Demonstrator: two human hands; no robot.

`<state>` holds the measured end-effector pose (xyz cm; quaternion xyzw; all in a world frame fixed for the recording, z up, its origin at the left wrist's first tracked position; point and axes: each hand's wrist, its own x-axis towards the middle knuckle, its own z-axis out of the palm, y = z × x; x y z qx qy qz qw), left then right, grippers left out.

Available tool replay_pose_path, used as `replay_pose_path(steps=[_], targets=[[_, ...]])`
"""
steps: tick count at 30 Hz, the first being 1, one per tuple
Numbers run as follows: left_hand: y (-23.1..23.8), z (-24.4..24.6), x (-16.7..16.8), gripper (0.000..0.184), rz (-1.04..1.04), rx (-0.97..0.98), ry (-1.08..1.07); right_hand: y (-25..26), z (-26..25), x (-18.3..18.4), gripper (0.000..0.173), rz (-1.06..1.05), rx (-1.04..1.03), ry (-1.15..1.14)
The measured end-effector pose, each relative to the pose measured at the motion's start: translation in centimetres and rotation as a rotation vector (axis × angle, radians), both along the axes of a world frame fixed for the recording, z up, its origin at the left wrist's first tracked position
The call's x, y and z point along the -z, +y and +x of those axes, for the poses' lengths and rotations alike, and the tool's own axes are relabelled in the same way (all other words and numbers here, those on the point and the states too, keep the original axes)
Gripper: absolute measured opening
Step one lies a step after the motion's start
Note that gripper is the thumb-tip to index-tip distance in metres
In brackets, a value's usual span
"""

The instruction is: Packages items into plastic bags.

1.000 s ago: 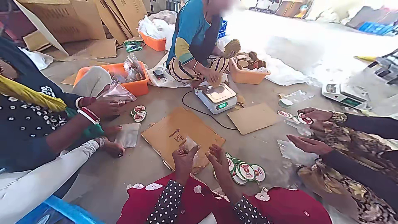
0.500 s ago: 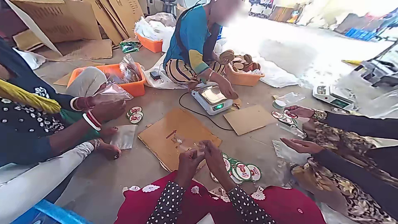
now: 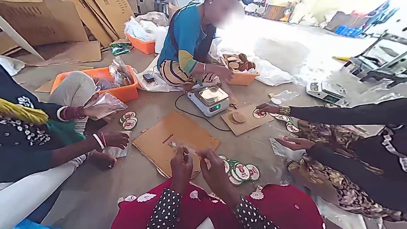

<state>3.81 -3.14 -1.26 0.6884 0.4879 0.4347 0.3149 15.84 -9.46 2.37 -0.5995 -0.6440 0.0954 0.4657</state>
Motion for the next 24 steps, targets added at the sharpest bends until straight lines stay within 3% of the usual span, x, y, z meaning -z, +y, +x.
replay_pose_path(steps=[2,7,10,14,18,24], targets=[[0.0,0.0,0.0,0.018,-0.002,0.006,-0.008,-1.1,-1.5,-0.3,0.025,-0.007,-0.048,0.140],[-0.3,0.0,0.1,0.022,0.024,-0.069,-0.040,-1.3,-2.0,-1.4,0.041,-0.467,-0.144,0.624],[-0.6,0.1,-0.3,0.025,0.027,-0.061,-0.031,-0.5,-2.5,-1.6,0.035,-0.565,-0.201,0.909],[-1.4,0.4,-0.6,0.027,0.028,-0.007,0.014,0.9,-2.5,-1.7,0.048,-0.551,-0.156,0.914],[-1.2,0.7,-0.1,0.021,0.053,-0.025,-0.105,3.0,-2.3,-0.7,0.038,-0.380,-0.179,0.970],[-1.3,0.7,-1.1,0.031,-0.042,-0.111,-0.141,2.3,-3.2,-1.2,0.044,-0.640,-0.235,0.867]])
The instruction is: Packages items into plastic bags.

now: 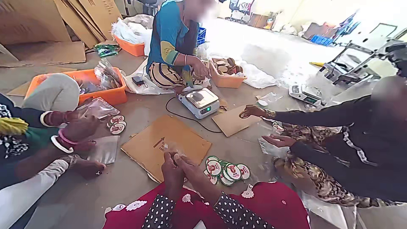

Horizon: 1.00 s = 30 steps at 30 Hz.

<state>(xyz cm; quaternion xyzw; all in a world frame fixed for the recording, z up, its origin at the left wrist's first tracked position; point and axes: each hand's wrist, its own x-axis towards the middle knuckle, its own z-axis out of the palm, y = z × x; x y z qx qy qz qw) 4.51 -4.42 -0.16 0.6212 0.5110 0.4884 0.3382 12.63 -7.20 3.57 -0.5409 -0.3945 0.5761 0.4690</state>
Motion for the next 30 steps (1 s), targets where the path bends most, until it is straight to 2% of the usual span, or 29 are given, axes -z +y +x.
replay_pose_path(steps=[3,7,8,10,11,12,14,15,16,19,22,24,27,29,30], targets=[[-0.3,0.1,0.2,0.031,0.015,0.062,0.034,0.6,-0.1,0.2,0.043,0.060,0.176,0.001],[-1.0,0.5,0.4,0.033,0.074,0.153,0.058,1.7,1.2,1.4,0.069,0.074,0.115,0.035],[-1.1,0.5,0.5,0.034,0.102,0.167,0.056,1.7,1.4,1.7,0.069,0.067,0.102,0.068],[-1.2,0.6,0.7,0.034,0.150,0.208,0.013,1.7,1.9,2.4,0.050,0.078,0.140,0.112],[-1.0,0.6,0.9,0.036,0.169,0.257,-0.043,1.8,2.3,2.8,0.046,0.098,0.138,0.131],[-0.9,0.5,1.0,0.037,0.172,0.328,-0.133,1.8,2.7,3.3,0.051,0.144,0.132,0.150],[-0.5,0.4,0.9,0.035,0.063,0.465,-0.398,1.8,3.7,4.3,0.089,0.246,0.056,0.126],[-0.3,0.2,0.8,0.031,-0.028,0.458,-0.494,1.8,4.2,4.4,0.101,0.282,0.039,0.091],[0.0,-0.1,0.7,0.030,-0.122,0.390,-0.546,1.5,4.5,4.2,0.105,0.308,0.020,0.084],[0.9,-1.0,-0.1,0.062,-0.531,0.157,-0.632,-0.1,4.4,2.6,0.103,0.282,-0.077,-0.027],[1.2,-1.1,-0.8,0.055,-0.778,0.140,-0.860,-1.8,3.3,1.1,0.097,0.135,-0.229,-0.192],[1.4,-0.9,-0.2,0.042,-0.771,0.198,-0.974,-2.3,2.8,0.9,0.090,0.079,-0.270,-0.339],[1.7,-1.0,0.3,0.035,-0.772,0.189,-1.105,-2.2,2.3,0.7,0.084,0.189,-0.354,-0.443],[1.9,-1.1,-0.4,0.033,-0.753,0.103,-1.156,-2.8,2.1,-1.2,0.063,0.278,-0.331,-0.449],[2.1,-1.2,-0.8,0.034,-0.747,0.056,-1.192,-3.5,2.2,-2.9,0.057,0.286,-0.322,-0.479]])
